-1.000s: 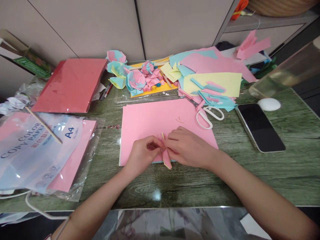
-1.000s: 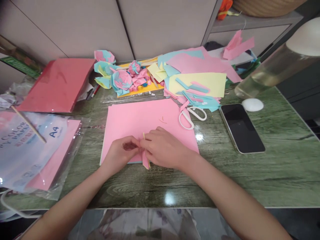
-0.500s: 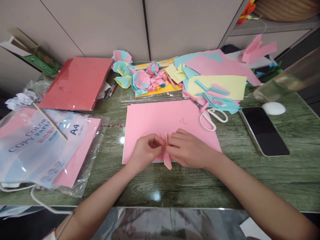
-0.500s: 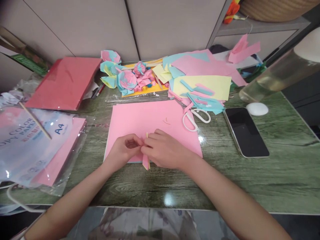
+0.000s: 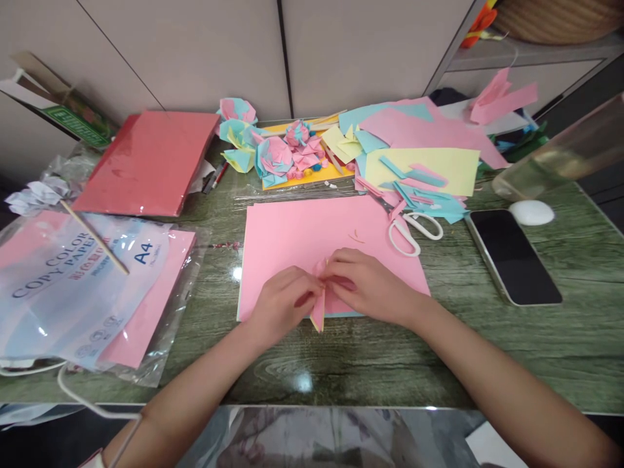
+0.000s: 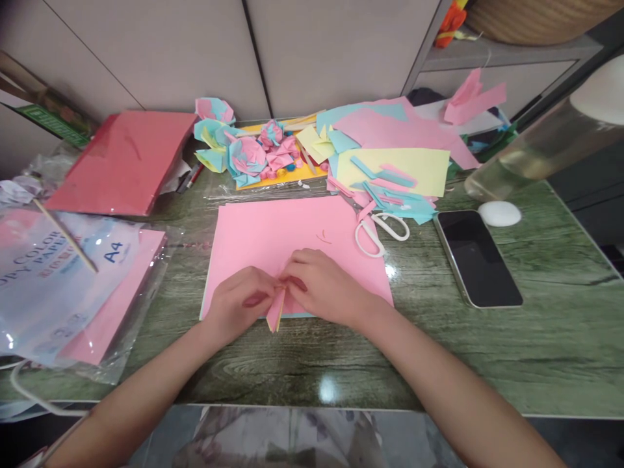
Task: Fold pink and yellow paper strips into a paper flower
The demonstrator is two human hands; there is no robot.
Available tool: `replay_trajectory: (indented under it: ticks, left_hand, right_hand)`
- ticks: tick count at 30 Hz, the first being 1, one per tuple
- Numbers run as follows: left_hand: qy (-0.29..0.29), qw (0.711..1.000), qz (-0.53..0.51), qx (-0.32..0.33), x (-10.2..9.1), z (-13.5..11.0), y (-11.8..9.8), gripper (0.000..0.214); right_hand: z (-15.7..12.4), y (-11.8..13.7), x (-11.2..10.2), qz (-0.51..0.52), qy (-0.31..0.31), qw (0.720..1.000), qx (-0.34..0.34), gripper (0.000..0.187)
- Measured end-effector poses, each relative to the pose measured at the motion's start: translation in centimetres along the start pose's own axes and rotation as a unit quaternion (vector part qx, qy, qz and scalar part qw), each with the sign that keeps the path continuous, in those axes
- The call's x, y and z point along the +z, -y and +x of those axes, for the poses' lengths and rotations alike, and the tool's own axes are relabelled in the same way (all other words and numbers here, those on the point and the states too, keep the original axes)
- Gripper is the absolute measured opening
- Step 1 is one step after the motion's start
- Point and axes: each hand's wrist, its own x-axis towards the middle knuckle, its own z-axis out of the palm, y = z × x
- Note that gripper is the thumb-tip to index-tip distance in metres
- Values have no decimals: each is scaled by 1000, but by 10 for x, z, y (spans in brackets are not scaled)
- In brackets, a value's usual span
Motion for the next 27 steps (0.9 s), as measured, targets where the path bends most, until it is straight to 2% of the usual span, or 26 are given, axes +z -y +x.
replay_trajectory:
  ticks: [2, 3, 9, 20, 27]
  left_hand:
    - [14, 993, 52, 106, -1, -1, 4, 9]
    - [20, 987, 74, 138, -1, -1, 6, 9]
    - [7, 967, 144, 212, -2, -3, 11, 8]
    - [-16, 971, 118, 205, 1, -5, 11, 12]
    - [-42, 984, 73, 157, 2, -3, 6, 16]
  right_hand:
    - [0, -1, 0, 20, -1, 1000, 3, 16]
    - [0, -1, 0, 32, -1, 999, 3, 17]
    - [2, -3, 4, 92, 13, 996, 13, 22]
    - [2, -8, 0, 163, 26, 986, 28, 15]
    - [2, -5, 0, 146, 8, 989, 22, 15]
